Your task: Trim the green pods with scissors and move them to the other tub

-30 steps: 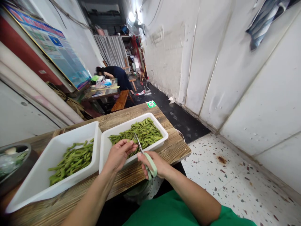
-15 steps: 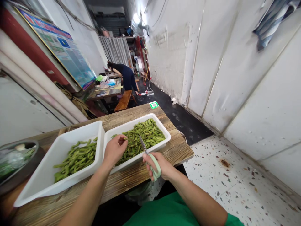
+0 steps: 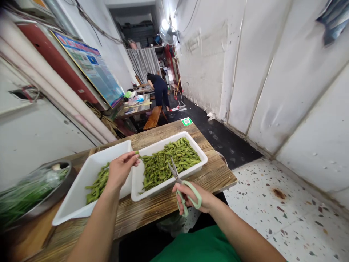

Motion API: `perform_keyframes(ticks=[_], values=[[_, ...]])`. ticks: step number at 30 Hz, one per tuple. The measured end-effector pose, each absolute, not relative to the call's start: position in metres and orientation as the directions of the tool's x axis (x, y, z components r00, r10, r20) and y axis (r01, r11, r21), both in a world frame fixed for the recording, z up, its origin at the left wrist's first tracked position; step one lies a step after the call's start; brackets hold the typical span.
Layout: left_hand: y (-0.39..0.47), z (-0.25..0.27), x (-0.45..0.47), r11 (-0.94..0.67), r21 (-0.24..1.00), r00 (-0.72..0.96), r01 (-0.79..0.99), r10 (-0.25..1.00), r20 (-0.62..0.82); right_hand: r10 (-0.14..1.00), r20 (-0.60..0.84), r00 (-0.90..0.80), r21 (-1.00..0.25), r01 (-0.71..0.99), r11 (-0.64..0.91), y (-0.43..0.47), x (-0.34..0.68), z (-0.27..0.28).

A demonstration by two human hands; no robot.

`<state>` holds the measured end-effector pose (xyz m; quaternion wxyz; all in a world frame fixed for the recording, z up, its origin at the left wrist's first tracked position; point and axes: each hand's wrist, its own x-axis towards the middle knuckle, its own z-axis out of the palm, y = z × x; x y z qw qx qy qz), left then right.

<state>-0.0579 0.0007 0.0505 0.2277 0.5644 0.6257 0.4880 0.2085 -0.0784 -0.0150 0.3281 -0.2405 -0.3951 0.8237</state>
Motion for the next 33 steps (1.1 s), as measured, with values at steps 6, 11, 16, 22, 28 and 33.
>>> perform_keyframes(ticks=[6,11,16,22,28,33], values=[[-0.006,0.056,-0.129,0.202,0.588,-0.452,0.783,0.834,0.316,0.722,-0.137,-0.678,-0.823,-0.328,-0.464,-0.079,0.213,-0.019],[-0.014,0.059,-0.141,0.305,0.18,-0.349,0.935,0.878,0.328,0.7,-0.139,-0.7,-0.833,-0.3,-0.465,-0.076,0.212,-0.022],[-0.002,0.052,-0.074,-0.023,0.252,-0.016,0.967,0.988,0.151,0.707,-0.138,-0.693,-0.868,-0.26,-0.424,-0.076,0.212,-0.016],[0.041,0.042,-0.055,-0.167,-0.099,0.174,0.981,0.983,0.061,0.726,-0.093,-0.681,-0.886,-0.277,-0.373,-0.078,0.221,-0.011],[0.068,0.033,-0.053,-0.064,-0.234,0.062,0.97,0.998,-0.013,0.741,-0.087,-0.666,-0.89,-0.282,-0.358,-0.077,0.22,-0.016],[0.065,0.031,-0.039,-0.046,-0.26,0.04,0.965,0.999,-0.025,0.746,-0.085,-0.661,-0.916,-0.244,-0.32,-0.077,0.219,-0.017]])
